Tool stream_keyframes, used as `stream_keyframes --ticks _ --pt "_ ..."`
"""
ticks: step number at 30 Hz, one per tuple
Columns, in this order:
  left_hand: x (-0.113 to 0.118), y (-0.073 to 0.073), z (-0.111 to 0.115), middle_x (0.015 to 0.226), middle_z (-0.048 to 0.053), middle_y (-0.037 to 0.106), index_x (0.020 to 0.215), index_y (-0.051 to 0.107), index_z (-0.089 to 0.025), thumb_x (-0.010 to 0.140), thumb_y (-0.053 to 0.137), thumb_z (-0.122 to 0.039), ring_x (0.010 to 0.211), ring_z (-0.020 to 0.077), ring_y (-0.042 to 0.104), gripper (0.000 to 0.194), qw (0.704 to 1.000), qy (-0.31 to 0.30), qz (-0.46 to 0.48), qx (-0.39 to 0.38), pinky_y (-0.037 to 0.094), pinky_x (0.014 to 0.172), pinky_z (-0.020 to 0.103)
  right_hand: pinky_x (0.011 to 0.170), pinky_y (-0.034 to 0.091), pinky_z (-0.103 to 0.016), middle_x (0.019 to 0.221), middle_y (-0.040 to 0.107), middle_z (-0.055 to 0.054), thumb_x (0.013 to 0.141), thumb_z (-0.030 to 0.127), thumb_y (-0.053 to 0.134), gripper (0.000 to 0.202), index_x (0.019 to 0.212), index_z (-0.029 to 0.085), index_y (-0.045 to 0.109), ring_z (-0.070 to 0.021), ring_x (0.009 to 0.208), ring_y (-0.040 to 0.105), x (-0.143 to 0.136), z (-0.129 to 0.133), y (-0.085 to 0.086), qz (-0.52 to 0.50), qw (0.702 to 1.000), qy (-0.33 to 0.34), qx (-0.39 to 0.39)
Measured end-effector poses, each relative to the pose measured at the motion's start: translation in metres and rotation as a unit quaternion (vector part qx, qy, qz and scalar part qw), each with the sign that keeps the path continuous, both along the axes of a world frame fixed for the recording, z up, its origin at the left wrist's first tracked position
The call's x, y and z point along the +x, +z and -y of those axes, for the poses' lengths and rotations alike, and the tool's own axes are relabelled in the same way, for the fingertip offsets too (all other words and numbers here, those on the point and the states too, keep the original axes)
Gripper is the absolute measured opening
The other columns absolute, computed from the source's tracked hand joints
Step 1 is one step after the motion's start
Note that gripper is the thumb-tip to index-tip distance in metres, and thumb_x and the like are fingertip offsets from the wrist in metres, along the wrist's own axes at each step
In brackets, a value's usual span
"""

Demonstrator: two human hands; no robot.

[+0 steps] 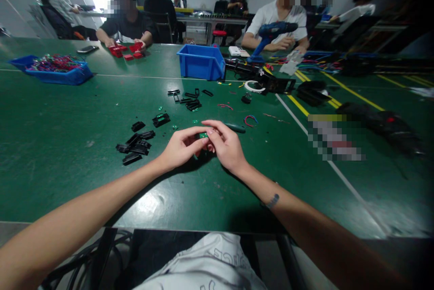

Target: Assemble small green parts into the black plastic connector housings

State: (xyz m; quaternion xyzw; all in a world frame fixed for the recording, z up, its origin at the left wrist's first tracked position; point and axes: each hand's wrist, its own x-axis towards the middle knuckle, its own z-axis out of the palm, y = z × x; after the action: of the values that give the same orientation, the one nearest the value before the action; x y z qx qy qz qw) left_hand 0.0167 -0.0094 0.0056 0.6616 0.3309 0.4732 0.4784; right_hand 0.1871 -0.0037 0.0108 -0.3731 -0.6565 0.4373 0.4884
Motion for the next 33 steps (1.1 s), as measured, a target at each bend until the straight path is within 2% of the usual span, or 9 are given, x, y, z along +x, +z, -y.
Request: stream_keyframes --ticks 5,14,26,33 --pt "-0.0019 0.0023 0.0008 0.082 0.005 0.071 0.122 0.07 -0.016 0.096 0.06 -0.037 0.061 0.0131 0.06 0.035 1.0 -0.021 0.01 0.003 0.051 0.062 0.025 0.054 0.049 -0.03 0.074 0.063 -0.002 0.099 0.04 0.055 0.028 0.119 0.023 0.065 -0.0165 0.059 0.06 0.0003 -0.0004 -0.0007 -0.003 1.0 0.006 0.012" --pt "-0.0026 -0.0006 0.0002 0.08 0.004 0.068 0.122 0.071 -0.017 0.097 0.058 -0.037 0.06 0.0126 0.058 0.035 1.0 -0.02 0.009 0.004 0.05 0.061 0.025 0.053 0.048 -0.03 0.076 0.065 -0.003 0.099 0.042 0.055 0.029 0.119 0.022 0.064 -0.0162 0.059 0.06 -0.0007 -0.0002 -0.0004 -0.014 1.0 0.014 -0.002" --pt "-0.001 -0.0022 -0.0017 0.083 0.005 0.068 0.129 0.068 -0.016 0.099 0.057 -0.035 0.062 0.0111 0.057 0.037 0.999 -0.044 0.025 0.009 0.05 0.06 0.023 0.05 0.044 -0.029 0.075 0.062 -0.001 0.099 0.04 0.056 0.028 0.117 0.021 0.065 -0.0138 0.055 0.054 0.0007 -0.0033 -0.001 -0.009 1.0 0.002 0.016" --pt "-0.0001 -0.0011 -0.0019 0.08 0.004 0.068 0.128 0.067 -0.015 0.099 0.057 -0.034 0.059 0.0106 0.058 0.036 0.998 -0.043 0.049 -0.007 0.05 0.059 0.023 0.053 0.045 -0.03 0.078 0.063 -0.002 0.099 0.041 0.056 0.03 0.12 0.023 0.064 -0.0151 0.057 0.055 0.0031 -0.0059 -0.0022 -0.018 0.999 0.028 -0.007"
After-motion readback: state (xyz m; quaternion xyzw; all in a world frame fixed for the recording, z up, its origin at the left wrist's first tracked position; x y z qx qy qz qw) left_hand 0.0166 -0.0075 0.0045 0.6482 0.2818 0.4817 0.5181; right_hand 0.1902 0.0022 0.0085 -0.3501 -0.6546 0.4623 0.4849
